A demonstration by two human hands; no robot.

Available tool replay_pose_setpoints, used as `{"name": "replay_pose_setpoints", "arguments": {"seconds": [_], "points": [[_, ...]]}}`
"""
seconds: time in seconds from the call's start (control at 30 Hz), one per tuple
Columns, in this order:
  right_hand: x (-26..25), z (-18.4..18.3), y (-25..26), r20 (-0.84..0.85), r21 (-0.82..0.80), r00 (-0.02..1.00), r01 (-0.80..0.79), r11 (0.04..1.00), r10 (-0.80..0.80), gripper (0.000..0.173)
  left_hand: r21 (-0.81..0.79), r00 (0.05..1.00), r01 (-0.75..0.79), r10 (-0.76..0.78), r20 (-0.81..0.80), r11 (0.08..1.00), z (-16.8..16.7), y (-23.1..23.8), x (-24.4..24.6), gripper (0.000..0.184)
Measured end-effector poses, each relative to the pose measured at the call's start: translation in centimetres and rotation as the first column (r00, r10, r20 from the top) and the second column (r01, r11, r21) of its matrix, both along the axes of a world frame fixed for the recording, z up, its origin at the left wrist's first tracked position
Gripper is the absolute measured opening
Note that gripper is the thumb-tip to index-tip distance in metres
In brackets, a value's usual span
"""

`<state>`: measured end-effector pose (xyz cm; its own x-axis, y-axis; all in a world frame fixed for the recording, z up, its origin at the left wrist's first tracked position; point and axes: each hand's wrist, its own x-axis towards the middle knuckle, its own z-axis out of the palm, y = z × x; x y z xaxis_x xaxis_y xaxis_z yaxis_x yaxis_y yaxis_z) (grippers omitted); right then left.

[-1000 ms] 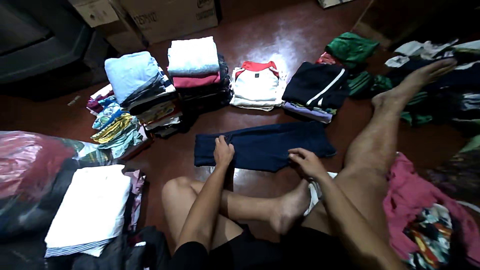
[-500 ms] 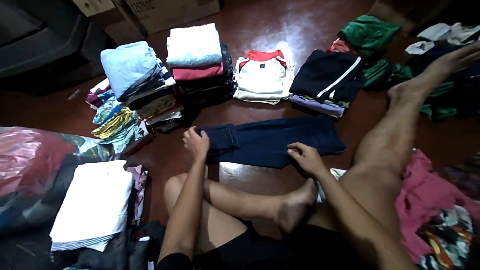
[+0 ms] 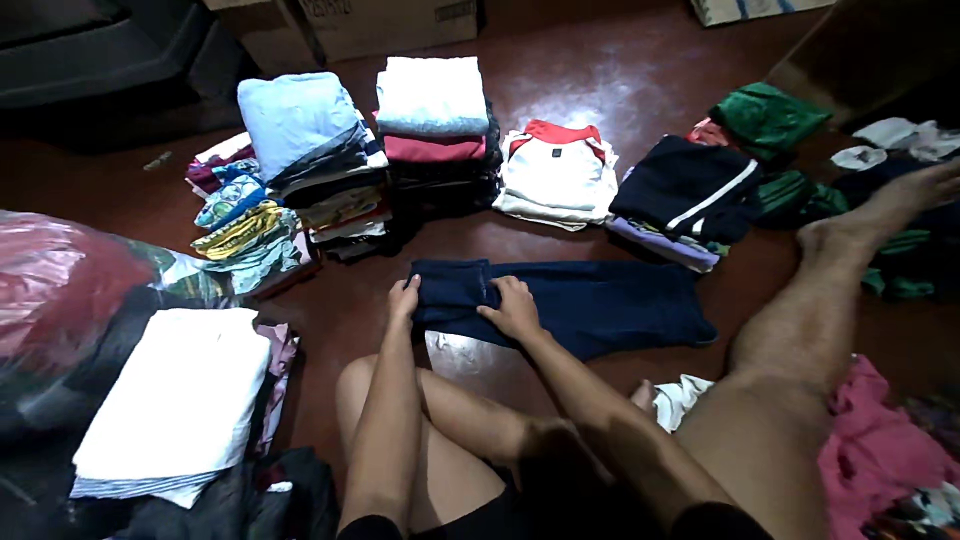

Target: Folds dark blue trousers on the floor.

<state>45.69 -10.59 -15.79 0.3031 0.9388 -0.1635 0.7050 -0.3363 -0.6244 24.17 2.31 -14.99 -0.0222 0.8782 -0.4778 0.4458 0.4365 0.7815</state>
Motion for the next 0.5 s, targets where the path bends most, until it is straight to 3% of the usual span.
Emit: {"name": "replay_pose_setpoints", "arguments": {"seconds": [0.1,0.17,0.23,0.27,0.33,0.4,0.43,0.5], "points": [[-0.7,0.9,1.8,0.046,0.134,0.999,0.021,0.991,-0.027,0.026,-0.001,0.967,-0.177,0.174,0.186,0.984,1.9,-0.4,0.1,0.05],[-0.4,3.3,2.6,-0.028,0.276,0.999,-0.014,0.961,0.022,0.022,0.044,0.952,-0.205,0.189,0.24,0.978,2.9,-0.4,-0.3,0.041],[0.1,6.7,3.3,-0.105,0.349,0.986,-0.088,0.933,0.132,0.024,0.131,0.974,-0.034,0.004,0.225,0.991,4.0,-1.2,-1.1,0.039],[0.4,8.4,3.9,-0.111,0.384,0.973,-0.145,0.912,0.201,0.024,0.201,0.968,0.112,-0.153,0.201,0.973,4.7,-1.6,-1.5,0.047],[0.5,11.3,5.4,-0.022,0.432,0.947,-0.281,0.857,0.322,0.024,0.321,0.889,0.388,-0.443,0.116,0.864,5.9,-2.0,-1.7,0.078],[-0.8,13.9,6.5,0.09,0.437,0.906,-0.408,0.802,0.413,0.023,0.393,0.83,0.511,-0.557,0.004,0.764,6.2,-2.5,-1.0,0.102],[-1.7,15.1,7.0,0.118,0.427,0.88,-0.463,0.777,0.46,0.022,0.414,0.841,0.505,-0.539,-0.041,0.757,6.4,-2.8,-0.6,0.098],[-3.8,16.6,7.8,0.123,0.486,0.838,-0.518,0.704,0.532,0.027,0.399,0.92,0.37,-0.391,-0.032,0.839,6.8,-2.9,-0.3,0.062]]}}
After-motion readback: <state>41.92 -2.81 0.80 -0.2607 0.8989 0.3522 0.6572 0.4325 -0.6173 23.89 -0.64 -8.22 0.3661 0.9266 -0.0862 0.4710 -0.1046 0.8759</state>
